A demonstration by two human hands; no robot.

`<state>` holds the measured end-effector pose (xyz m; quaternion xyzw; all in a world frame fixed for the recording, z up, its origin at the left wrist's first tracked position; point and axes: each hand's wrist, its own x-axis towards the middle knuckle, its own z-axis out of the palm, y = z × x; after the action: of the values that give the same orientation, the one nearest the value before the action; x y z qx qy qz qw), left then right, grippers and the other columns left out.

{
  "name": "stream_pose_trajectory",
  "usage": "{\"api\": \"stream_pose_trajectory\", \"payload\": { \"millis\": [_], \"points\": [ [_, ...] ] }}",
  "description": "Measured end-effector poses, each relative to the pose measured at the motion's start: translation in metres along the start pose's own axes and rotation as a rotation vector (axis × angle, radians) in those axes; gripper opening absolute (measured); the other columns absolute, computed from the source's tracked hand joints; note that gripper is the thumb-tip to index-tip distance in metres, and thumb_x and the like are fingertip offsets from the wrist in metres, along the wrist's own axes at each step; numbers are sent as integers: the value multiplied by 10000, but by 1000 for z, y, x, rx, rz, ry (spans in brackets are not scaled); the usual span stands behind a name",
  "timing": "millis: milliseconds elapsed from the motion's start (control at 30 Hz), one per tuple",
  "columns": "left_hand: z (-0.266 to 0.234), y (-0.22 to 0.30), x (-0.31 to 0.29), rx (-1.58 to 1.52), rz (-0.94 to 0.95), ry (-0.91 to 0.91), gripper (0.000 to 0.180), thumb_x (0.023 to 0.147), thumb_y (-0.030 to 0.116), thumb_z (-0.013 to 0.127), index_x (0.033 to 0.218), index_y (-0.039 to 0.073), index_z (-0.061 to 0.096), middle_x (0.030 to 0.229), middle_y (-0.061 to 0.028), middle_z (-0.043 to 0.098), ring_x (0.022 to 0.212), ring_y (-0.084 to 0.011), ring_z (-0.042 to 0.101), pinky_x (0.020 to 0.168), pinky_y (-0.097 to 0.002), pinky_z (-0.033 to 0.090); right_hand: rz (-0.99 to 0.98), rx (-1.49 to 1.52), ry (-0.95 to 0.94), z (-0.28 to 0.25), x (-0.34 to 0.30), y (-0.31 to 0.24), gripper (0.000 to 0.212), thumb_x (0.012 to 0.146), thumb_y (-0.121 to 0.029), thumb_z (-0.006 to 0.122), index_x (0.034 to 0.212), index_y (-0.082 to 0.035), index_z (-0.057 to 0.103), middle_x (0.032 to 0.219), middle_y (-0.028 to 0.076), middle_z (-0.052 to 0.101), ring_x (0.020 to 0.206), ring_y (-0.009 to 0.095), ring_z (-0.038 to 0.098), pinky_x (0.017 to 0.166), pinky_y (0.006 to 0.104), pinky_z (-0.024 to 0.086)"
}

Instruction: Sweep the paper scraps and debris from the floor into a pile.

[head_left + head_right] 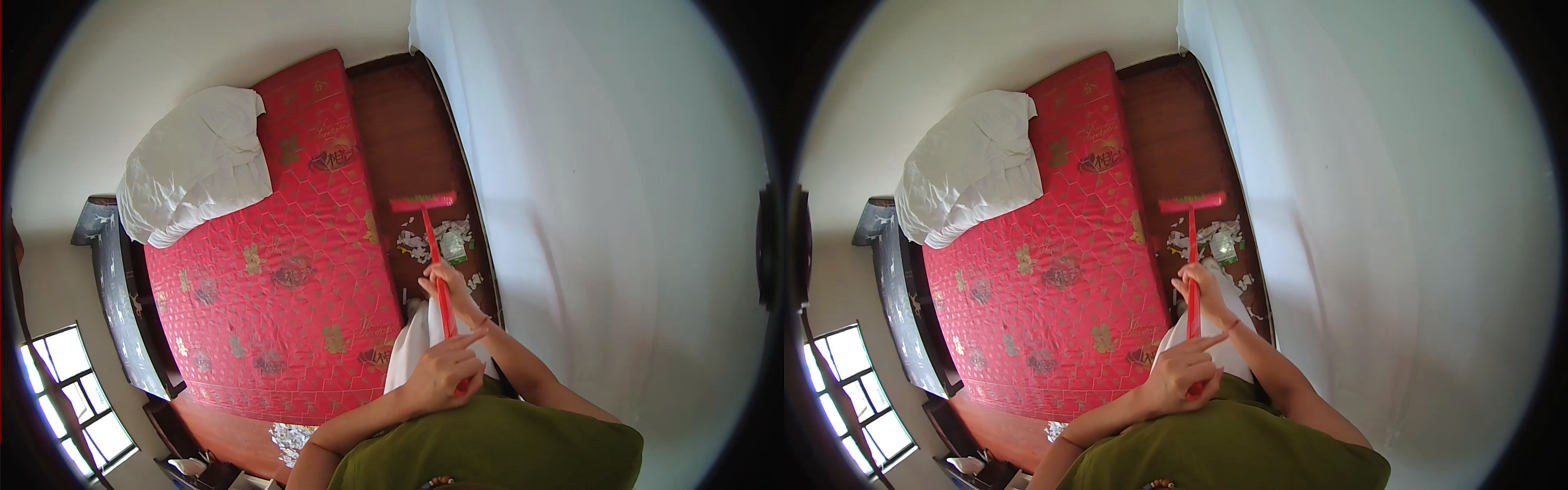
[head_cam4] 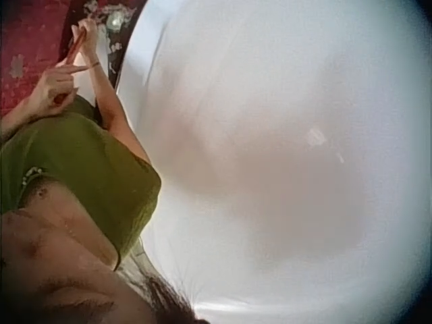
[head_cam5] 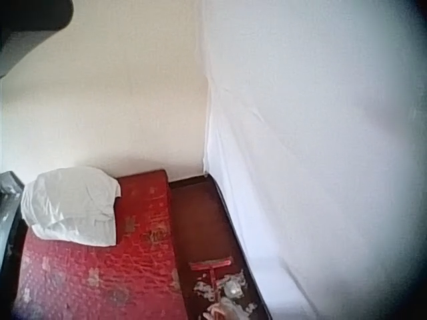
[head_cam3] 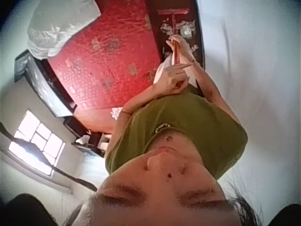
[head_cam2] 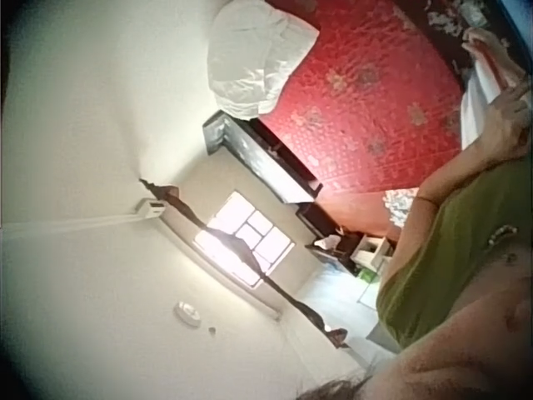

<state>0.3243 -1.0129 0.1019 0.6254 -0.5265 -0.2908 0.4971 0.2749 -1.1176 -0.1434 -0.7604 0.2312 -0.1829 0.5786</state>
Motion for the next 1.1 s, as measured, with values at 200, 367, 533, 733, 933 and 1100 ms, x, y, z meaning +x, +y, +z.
{"api": "stream_pose_trajectory", "payload": {
  "millis": [200, 367, 533, 733, 933, 1100],
  "points": [
    [38, -96, -5, 90, 43, 97, 266, 781, -12, 685, 630, 32, 470, 642, -124, 516, 937, -372, 682, 785, -429, 534, -176, 22, -31, 7, 63, 82, 256, 817, -53, 780, 832, -26, 526, 877, 92, 566, 778, 228, 567, 710, 331, 468],
    [52, -95, -48, 37, 101, 37, 199, 740, 9, 685, 665, 36, 502, 666, -124, 556, 793, -336, 652, 723, -442, 515, -103, -18, 43, 25, -10, 99, 348, 834, 41, 749, 1098, -60, 544, 785, -7, 462, 707, 96, 471, 712, 263, 480],
    [57, -31, -101, -70, 71, -96, 200, 733, 19, 682, 663, 43, 496, 667, -124, 560, 753, -327, 642, 706, -428, 526, -64, -12, 231, 36, -122, 57, 240, 847, 20, 748, 922, -66, 537, 706, 2, 472, 623, 126, 465, 647, 265, 472],
    [34, 23, -136, -165, 70, -128, 226, 728, 18, 686, 661, 55, 473, 661, -113, 555, 807, -319, 684, 707, -410, 540, 35, -126, 117, 30, -178, -20, 327, 814, -41, 776, 716, -56, 465, 669, 53, 526, 636, 182, 583, 597, 308, 469],
    [38, 9, -137, -85, 16, -4, 203, 725, -23, 684, 662, 55, 507, 650, -103, 537, 924, -325, 696, 733, -408, 546, 45, 26, -78, 42, -121, -1, 333, 811, -48, 781, 731, -48, 458, 802, 81, 596, 683, 188, 591, 597, 306, 455],
    [79, -56, -128, 22, -18, 191, 230, 719, -49, 680, 629, 26, 482, 625, -119, 494, 929, -340, 699, 705, -410, 522, -246, -132, -276, 33, -56, 51, 341, 758, -85, 790, 742, -46, 452, 824, 110, 581, 720, 310, 583, 649, 396, 464]
  ]
}}
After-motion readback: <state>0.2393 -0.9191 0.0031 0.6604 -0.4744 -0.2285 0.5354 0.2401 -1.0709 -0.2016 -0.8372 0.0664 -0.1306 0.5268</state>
